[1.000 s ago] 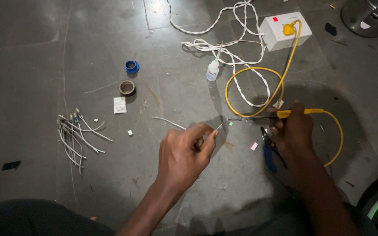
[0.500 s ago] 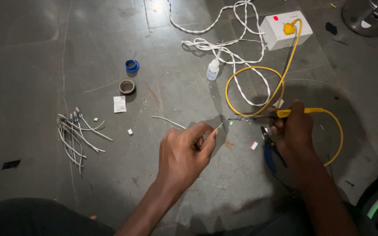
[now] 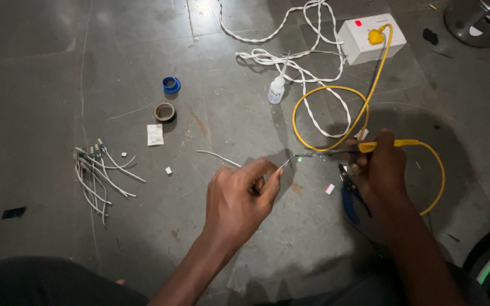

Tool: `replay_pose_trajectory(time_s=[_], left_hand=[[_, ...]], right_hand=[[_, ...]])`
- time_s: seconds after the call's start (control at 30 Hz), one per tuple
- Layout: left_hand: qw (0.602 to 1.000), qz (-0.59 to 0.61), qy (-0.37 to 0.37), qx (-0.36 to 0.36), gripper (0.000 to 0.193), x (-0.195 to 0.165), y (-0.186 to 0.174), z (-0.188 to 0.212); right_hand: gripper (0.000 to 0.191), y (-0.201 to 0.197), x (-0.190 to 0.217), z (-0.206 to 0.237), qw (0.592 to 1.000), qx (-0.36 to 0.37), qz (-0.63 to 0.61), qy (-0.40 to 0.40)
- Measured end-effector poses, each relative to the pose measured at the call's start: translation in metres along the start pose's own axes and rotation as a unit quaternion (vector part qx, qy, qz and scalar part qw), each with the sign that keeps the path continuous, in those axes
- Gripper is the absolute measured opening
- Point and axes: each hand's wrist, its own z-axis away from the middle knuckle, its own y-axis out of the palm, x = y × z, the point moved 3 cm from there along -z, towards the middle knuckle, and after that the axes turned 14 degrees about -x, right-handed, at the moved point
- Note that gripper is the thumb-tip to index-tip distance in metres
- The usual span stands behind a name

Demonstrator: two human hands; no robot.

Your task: The person solders wires to small LED modules using a soldering iron and solder wire, then wraps the connections with black electrical tape. The person handles multiple LED units one at a time, placing finished units aside on the floor.

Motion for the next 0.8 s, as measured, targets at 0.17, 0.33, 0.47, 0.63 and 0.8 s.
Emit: replay_pose_trajectory(time_s=[0.17,0.33,0.47,0.63,0.8], left_hand=[[1.000,-0.002,-0.009,-0.003,0.012,0.004,-0.002,0.002],[0.996,-0.044,-0.047,0.057,0.019,0.033,-0.002,-0.015],[0.989,-0.097,-0.004,0.114,0.015,0.057,0.022,-0.056],[0.960,-0.164,0.114,0.198,0.016,0.064,0.083,-0.103],[0.978,-0.122,0.110,0.128,0.048,0.059,0.105,-0.120]], right_hand=[[0.026,-0.003,-0.008,-0.010,1.000,0.002,-0.018,0.009],[0.021,-0.008,-0.013,-0.029,0.995,0.007,-0.094,0.025],[0.022,-0.014,-0.005,-0.043,0.992,-0.026,-0.106,0.058],[0.027,-0.025,0.004,-0.060,0.992,-0.049,-0.094,0.070],[0.019,-0.041,0.005,-0.084,0.987,-0.073,-0.136,0.051]])
